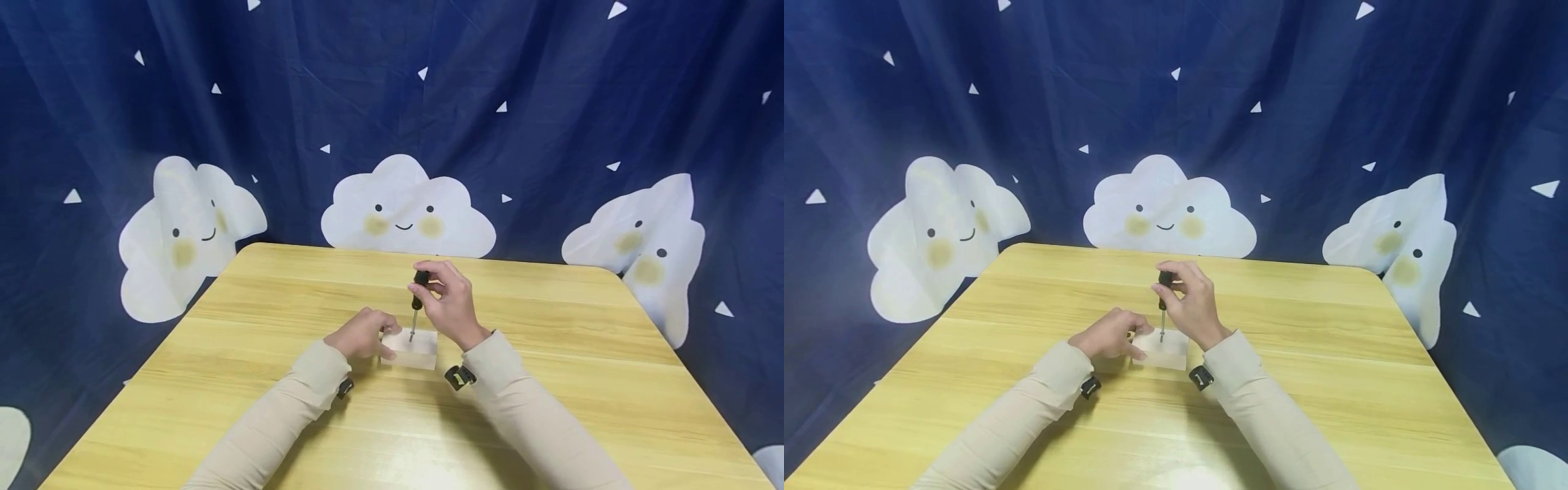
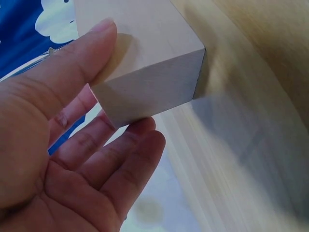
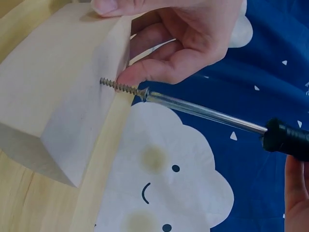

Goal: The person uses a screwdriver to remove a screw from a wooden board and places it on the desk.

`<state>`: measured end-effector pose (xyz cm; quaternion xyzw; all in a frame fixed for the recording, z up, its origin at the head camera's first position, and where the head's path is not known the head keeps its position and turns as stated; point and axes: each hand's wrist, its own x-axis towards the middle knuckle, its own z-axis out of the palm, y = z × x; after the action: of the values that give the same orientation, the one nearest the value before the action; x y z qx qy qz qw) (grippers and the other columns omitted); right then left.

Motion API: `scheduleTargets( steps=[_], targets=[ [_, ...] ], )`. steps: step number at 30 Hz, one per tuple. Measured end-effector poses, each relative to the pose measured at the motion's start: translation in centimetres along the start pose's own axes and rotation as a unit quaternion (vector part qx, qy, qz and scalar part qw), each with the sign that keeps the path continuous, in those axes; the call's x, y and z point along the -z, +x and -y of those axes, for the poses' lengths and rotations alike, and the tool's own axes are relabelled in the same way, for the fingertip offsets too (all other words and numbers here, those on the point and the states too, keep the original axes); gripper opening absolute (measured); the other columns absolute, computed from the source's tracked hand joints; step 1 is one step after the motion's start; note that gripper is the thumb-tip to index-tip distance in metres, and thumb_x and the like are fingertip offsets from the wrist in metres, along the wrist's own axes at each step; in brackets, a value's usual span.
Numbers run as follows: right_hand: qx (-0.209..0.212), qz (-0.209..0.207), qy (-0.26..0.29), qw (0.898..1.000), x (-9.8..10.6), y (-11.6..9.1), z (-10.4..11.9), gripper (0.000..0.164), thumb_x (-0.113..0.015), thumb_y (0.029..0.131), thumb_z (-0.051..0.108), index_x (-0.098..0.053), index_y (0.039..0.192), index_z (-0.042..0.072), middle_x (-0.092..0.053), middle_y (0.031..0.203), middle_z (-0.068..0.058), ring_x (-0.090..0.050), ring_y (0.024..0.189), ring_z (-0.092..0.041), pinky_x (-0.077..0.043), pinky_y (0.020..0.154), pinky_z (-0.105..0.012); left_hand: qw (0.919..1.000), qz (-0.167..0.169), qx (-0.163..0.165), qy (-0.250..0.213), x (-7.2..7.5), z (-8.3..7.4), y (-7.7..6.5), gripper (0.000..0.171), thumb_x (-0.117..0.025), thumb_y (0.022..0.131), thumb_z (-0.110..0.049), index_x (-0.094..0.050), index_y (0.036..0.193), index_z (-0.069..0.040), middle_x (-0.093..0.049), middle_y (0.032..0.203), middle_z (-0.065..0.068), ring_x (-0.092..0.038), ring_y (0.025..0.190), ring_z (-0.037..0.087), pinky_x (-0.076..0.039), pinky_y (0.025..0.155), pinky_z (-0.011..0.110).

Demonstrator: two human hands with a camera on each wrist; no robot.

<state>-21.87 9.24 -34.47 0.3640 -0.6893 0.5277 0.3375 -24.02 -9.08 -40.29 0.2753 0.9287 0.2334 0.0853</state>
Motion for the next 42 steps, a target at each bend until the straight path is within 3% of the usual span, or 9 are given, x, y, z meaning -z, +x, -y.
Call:
scheduleTargets(
  steps=[5,8,13,17,22,29,38,42],
  targets=[
    [0.007,0.028,0.000,1.000,-0.1,-0.7,-2.1,0.034,-0.064,0.083,-0.017,-0.057,0.115,-0.009,-0.063,0.101,-0.023,-0.069,0.082,-0.033,-0.058,0.067,-0.030,1.0000,0.000,0.003,0.001,-0.1,0.1,-0.1,0.047,-0.088,0.070,-0.019,-0.070,0.111,-0.007,-0.070,0.110,0.006,-0.063,0.104,0.021,-0.049,0.093,0.034],
    [0.009,0.038,-0.009,0.999,0.0,-0.2,-0.9,0.035,-0.061,0.084,-0.019,-0.054,0.118,-0.012,-0.064,0.101,-0.027,-0.069,0.083,-0.037,-0.059,0.066,-0.036,1.0000,0.000,0.002,0.001,-0.1,0.1,0.0,0.048,-0.088,0.069,-0.019,-0.070,0.112,-0.007,-0.070,0.111,0.006,-0.063,0.105,0.021,-0.049,0.093,0.033],
    [-0.009,0.012,-0.036,0.999,0.1,0.4,1.5,0.039,-0.073,0.074,-0.019,-0.058,0.109,-0.016,-0.060,0.095,-0.029,-0.063,0.077,-0.041,-0.058,0.060,-0.044,1.0000,0.004,0.004,0.001,0.0,0.1,0.1,0.048,-0.088,0.070,-0.020,-0.070,0.113,-0.007,-0.069,0.112,0.006,-0.062,0.106,0.021,-0.049,0.094,0.034],
    [-0.018,-0.006,-0.046,0.999,0.0,0.4,1.7,0.038,-0.073,0.073,-0.019,-0.060,0.107,-0.015,-0.057,0.091,-0.028,-0.061,0.073,-0.040,-0.058,0.056,-0.043,1.0000,0.001,0.003,-0.001,0.0,0.2,0.1,0.048,-0.088,0.069,-0.019,-0.070,0.112,-0.007,-0.069,0.112,0.006,-0.062,0.106,0.021,-0.049,0.094,0.034],
    [-0.010,0.015,-0.040,0.999,0.0,0.4,1.5,0.036,-0.064,0.079,-0.023,-0.056,0.114,-0.015,-0.060,0.094,-0.029,-0.066,0.074,-0.039,-0.058,0.056,-0.042,1.0000,-0.001,0.001,-0.004,0.0,0.2,0.1,0.047,-0.088,0.069,-0.019,-0.070,0.112,-0.007,-0.070,0.111,0.005,-0.062,0.104,0.021,-0.049,0.093,0.034],
    [-0.007,-0.006,-0.038,0.999,-0.1,0.4,1.5,0.040,-0.075,0.071,-0.019,-0.060,0.107,-0.014,-0.057,0.097,-0.029,-0.060,0.076,-0.039,-0.058,0.057,-0.041,1.0000,0.003,0.002,0.000,0.0,0.1,0.2,0.047,-0.088,0.069,-0.019,-0.070,0.111,-0.007,-0.069,0.112,0.006,-0.062,0.105,0.022,-0.049,0.094,0.035],
    [0.001,-0.014,-0.065,0.998,-0.3,0.4,1.5,0.038,-0.062,0.077,-0.026,-0.053,0.113,-0.017,-0.055,0.095,-0.031,-0.063,0.072,-0.039,-0.057,0.052,-0.040,1.0000,-0.001,-0.002,0.003,-0.1,0.1,0.2,0.046,-0.088,0.069,-0.019,-0.070,0.110,-0.008,-0.070,0.109,0.005,-0.063,0.099,0.019,-0.050,0.091,0.033],
    [0.005,-0.017,-0.059,0.998,-0.2,0.4,1.6,0.040,-0.069,0.074,-0.023,-0.056,0.111,-0.017,-0.056,0.096,-0.031,-0.063,0.074,-0.040,-0.057,0.053,-0.042,1.0000,0.001,0.001,0.002,0.0,0.1,0.1,0.047,-0.087,0.069,-0.019,-0.070,0.112,-0.007,-0.069,0.111,0.006,-0.063,0.103,0.020,-0.049,0.093,0.033]
  ],
)
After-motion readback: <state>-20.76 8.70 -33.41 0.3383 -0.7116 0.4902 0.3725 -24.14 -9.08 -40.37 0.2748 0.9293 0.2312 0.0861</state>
